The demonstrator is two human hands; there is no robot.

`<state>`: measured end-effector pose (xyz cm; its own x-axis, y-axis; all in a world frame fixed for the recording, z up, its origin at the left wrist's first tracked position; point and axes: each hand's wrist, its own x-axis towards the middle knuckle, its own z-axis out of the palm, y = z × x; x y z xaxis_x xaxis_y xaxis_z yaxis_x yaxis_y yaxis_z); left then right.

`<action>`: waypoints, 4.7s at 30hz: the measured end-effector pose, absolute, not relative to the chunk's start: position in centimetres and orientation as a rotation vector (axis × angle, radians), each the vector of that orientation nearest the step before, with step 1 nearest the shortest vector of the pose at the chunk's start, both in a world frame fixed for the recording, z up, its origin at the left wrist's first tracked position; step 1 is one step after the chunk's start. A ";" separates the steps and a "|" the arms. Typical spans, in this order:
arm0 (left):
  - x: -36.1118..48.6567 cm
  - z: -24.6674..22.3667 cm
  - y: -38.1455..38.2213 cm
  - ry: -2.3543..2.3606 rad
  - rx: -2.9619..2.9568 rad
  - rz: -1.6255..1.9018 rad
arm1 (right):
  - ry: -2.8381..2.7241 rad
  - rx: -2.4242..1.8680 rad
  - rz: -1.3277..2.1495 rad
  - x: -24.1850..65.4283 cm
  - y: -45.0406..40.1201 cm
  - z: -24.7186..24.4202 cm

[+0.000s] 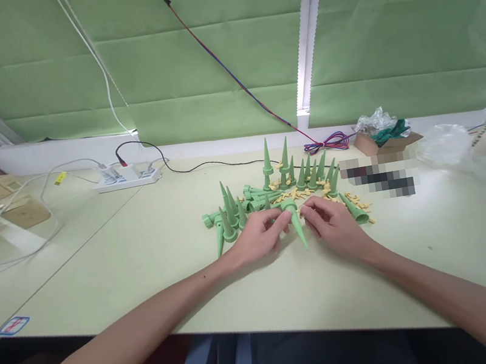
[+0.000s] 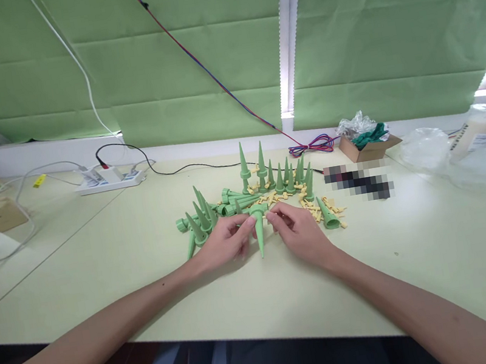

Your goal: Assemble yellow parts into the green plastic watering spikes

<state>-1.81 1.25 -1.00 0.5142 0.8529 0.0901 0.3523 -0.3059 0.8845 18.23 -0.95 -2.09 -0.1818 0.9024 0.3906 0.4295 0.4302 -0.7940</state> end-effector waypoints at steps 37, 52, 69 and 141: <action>-2.0 -1.5 1.4 0.844 2.367 1.075 | -1.695 -1.026 0.986 18.0 -1.0 -2.6; -2.1 -2.0 1.7 0.904 2.414 1.101 | -1.733 -1.044 0.915 17.9 -1.2 -2.3; -1.8 -1.4 1.2 0.959 1.862 0.787 | -1.822 -1.095 0.746 18.1 -1.1 -2.3; -1.8 -0.8 1.0 0.974 1.968 0.885 | -1.640 -1.101 0.800 18.1 -0.9 -2.3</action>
